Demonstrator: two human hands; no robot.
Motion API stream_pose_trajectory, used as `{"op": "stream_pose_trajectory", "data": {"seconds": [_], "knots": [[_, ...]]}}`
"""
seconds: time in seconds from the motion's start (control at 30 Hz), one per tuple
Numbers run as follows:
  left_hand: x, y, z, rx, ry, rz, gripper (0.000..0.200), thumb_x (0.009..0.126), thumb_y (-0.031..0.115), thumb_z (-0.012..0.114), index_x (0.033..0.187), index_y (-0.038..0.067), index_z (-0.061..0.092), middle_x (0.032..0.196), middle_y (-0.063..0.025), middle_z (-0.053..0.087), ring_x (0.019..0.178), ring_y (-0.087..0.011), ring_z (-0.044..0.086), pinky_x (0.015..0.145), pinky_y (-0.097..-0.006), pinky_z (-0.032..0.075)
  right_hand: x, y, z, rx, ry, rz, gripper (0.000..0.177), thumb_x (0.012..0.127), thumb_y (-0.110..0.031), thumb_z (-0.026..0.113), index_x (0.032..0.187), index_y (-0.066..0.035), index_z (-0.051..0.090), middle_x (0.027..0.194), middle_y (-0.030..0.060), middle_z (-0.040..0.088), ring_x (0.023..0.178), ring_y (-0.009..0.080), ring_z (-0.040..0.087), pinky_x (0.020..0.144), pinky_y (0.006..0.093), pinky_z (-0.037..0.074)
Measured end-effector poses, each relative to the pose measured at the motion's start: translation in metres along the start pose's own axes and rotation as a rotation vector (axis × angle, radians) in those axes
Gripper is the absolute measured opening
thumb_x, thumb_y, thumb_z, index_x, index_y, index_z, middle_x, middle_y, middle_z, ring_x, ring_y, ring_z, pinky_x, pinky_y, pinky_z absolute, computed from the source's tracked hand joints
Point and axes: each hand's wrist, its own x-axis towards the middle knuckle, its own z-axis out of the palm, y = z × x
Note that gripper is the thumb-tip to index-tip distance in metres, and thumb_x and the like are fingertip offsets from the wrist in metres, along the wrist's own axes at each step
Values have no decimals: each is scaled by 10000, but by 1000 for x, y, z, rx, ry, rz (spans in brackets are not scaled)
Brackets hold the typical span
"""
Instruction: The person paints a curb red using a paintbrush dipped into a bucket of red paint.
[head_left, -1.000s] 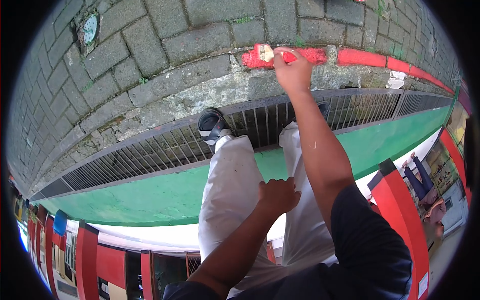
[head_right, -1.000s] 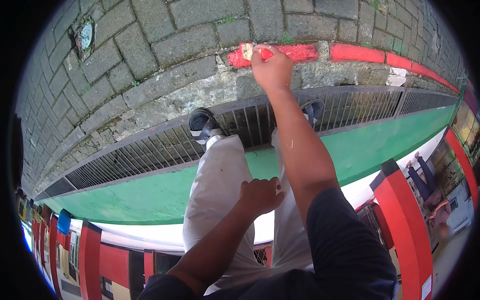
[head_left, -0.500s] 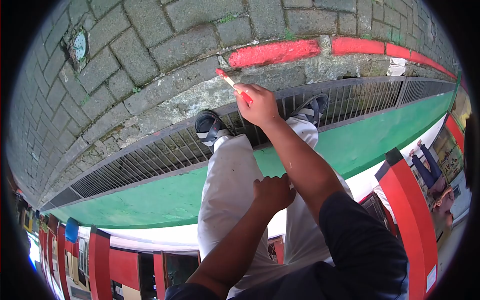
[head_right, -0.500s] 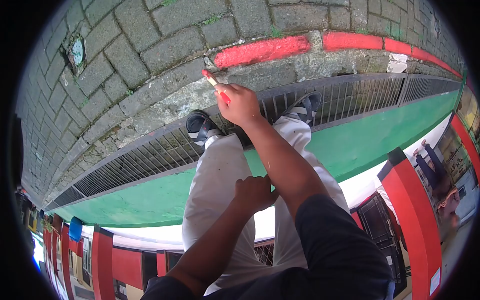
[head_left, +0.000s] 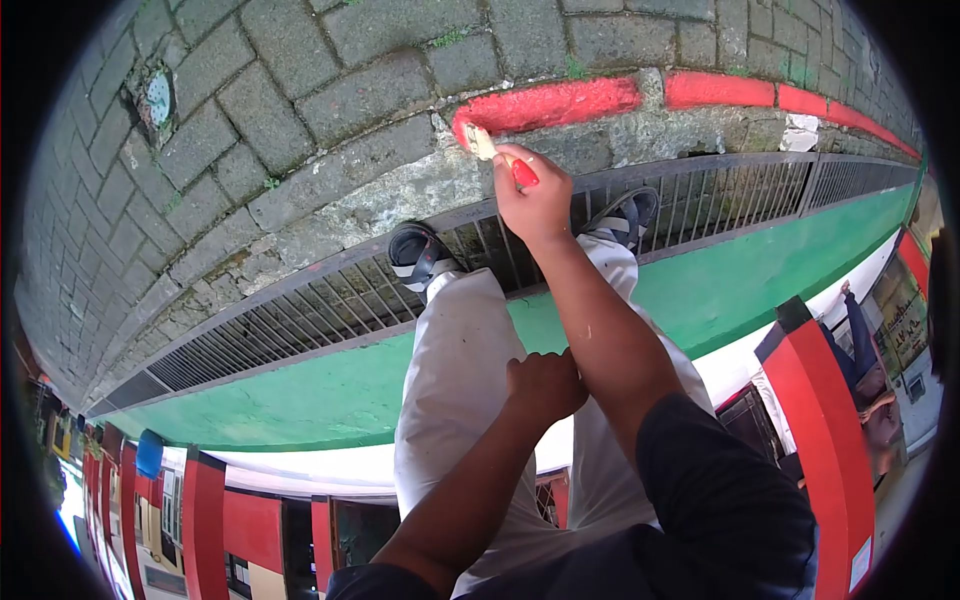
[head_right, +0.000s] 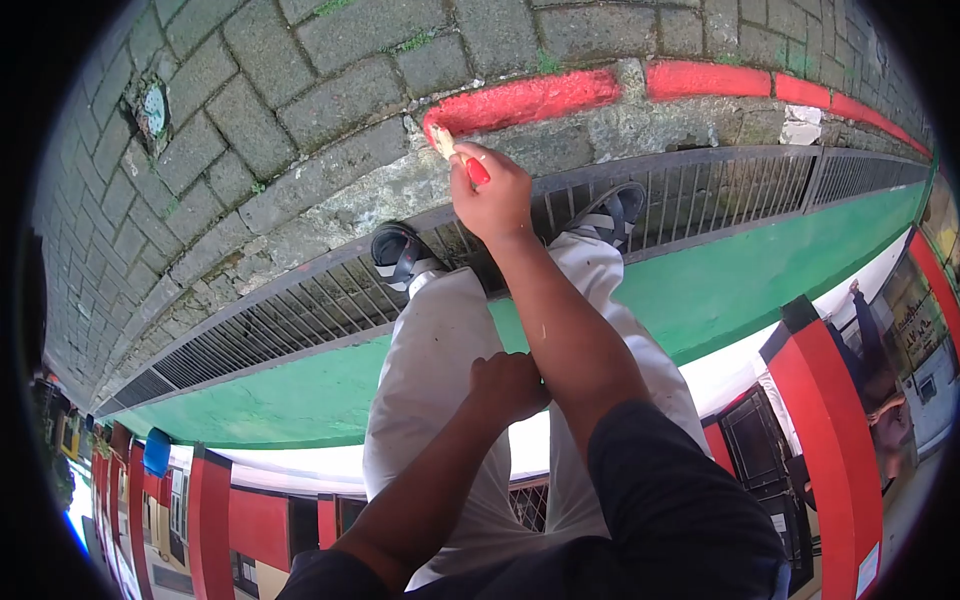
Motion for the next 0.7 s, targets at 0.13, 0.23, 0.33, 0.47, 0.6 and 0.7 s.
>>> {"op": "stream_pose_trajectory", "data": {"seconds": [0.13,0.23,0.33,0.47,0.6,0.7], "knots": [[-4,3,3,-112,61,20,419,928,481,556,1198,167,623,1046,-85,720,1061,-277,667,921,-483,442,53,18,-32,-355,13,364,164,825,-203,707,926,-87,761,792,194,716,775,328,730,703,393,564],[-4,2,0,-134,59,12,423,926,485,556,1201,170,621,1047,-83,720,1064,-276,665,932,-481,436,91,28,-57,-327,84,403,180,824,-240,698,916,-100,763,780,177,723,748,332,725,700,397,565],[-4,6,0,-134,53,13,427,925,492,554,1203,175,620,1043,-81,722,1066,-275,664,934,-480,435,88,19,-39,-174,3,290,188,825,-265,702,917,-112,761,769,168,719,731,347,714,689,402,565],[-2,4,0,-115,70,5,429,924,498,551,1203,181,621,1044,-78,723,1062,-274,665,935,-481,439,83,13,-21,-306,-108,222,204,830,-303,704,910,-123,757,761,173,710,719,365,704,681,428,568],[-2,4,1,-134,70,7,433,922,507,552,1197,180,623,1045,-76,723,1056,-275,667,934,-489,442,115,45,-78,-639,49,179,223,847,-316,679,934,-124,751,760,175,707,720,377,698,682,456,569],[-2,4,1,-116,40,14,443,919,517,558,1195,176,622,1044,-79,722,1054,-279,668,930,-495,445,119,54,-103,-817,52,90,225,859,-284,657,966,-109,747,830,176,722,731,363,705,673,454,575]]}}
